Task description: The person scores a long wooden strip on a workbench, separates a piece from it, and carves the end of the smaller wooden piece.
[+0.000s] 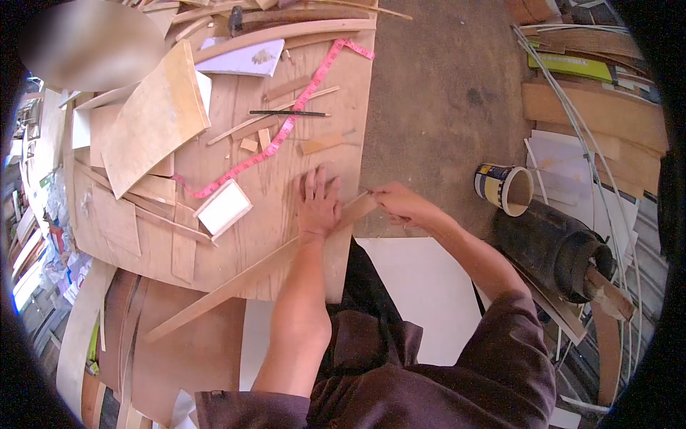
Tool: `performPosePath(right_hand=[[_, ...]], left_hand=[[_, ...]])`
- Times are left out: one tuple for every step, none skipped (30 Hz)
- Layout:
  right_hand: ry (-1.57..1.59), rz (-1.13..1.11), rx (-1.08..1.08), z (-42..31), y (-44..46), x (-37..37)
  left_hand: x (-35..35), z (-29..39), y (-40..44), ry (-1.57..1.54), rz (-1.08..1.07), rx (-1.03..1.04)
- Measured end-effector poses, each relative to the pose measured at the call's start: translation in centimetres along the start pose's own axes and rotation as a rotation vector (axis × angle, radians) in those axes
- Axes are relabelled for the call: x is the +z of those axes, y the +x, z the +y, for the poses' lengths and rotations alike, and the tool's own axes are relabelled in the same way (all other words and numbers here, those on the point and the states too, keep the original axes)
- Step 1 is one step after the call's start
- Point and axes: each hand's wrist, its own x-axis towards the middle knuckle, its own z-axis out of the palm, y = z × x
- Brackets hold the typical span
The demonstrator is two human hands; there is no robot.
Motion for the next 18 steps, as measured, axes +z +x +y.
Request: performPosePath(right_hand=[[-0.062, -0.009, -0.001, 0.0, 0.4, 0.0], [-0.062, 0.0, -0.01, 0.3, 0.4, -0.3], [0.017, -0.006, -0.041, -0.1, -0.6, -0.2], [0.101, -0.017, -0.061, -0.6, -2.0, 0.2], [0.1, -0.018, -0.052, -1.3, -3.8, 0.0], [0.145, -0.033, -0.01, -2.8, -6.2, -0.4], [0.188, -0.048, 0.029, -3.6, -7.4, -0.7], [0.187, -0.049, 0.031, -3.3, -6.8, -0.5], [0.136, -0.011, 0.023, -2.9, -5.7, -0.2], [0.083, 0.027, 0.013, -3.0, -5.1, 0.1], [0.081, 0.027, 0.012, -3.4, -4.5, 0.3], [0.007, 0.017, 0.047, -4.2, -3.9, 0.4], [-0.068, 0.012, 0.083, -4.6, -3.7, 0.3], [-0.06, 0.019, 0.094, -3.3, -4.1, 0.3], [0.027, 0.02, 0.062, -2.3, -4.5, 0.5], [0.102, 0.024, 0.016, -2.0, -4.5, 0.1], [0.093, 0.028, 0.009, -1.7, -4.7, -0.3], [0.19, 0.036, 0.04, -2.7, -6.0, 0.0]], left_hand=[[0.0, 0.1, 0.0, -0.018, -0.007, -0.004], [0.1, 0.0, 0.3, -0.016, 0.003, 0.003], [0.3, -0.1, 0.3, -0.019, 0.005, 0.007], [0.2, -0.1, -0.1, -0.026, -0.005, 0.008], [0.3, 0.0, -0.2, -0.031, -0.01, 0.004], [-0.1, 0.2, -0.2, -0.048, -0.01, -0.004], [-0.3, 0.3, -0.1, -0.063, -0.007, -0.012], [-0.3, 0.2, -0.1, -0.064, -0.008, -0.014], [-0.2, 0.2, -0.1, -0.063, -0.002, -0.011], [-0.1, 0.1, 0.1, -0.061, 0.007, -0.01], [0.1, 0.1, 0.0, -0.06, 0.009, -0.011], [0.2, 0.0, -0.2, -0.061, 0.002, -0.01], [0.3, 0.1, -0.2, -0.066, -0.001, -0.005], [0.3, 0.4, -0.7, -0.077, -0.009, 0.002], [0.1, 0.3, -0.7, -0.058, -0.006, 0.0], [0.1, 0.2, 0.0, -0.034, 0.014, -0.005], [0.2, 0.1, 0.3, -0.033, 0.026, -0.006], [-0.2, 0.1, 0.2, -0.036, -0.008, 0.001]])
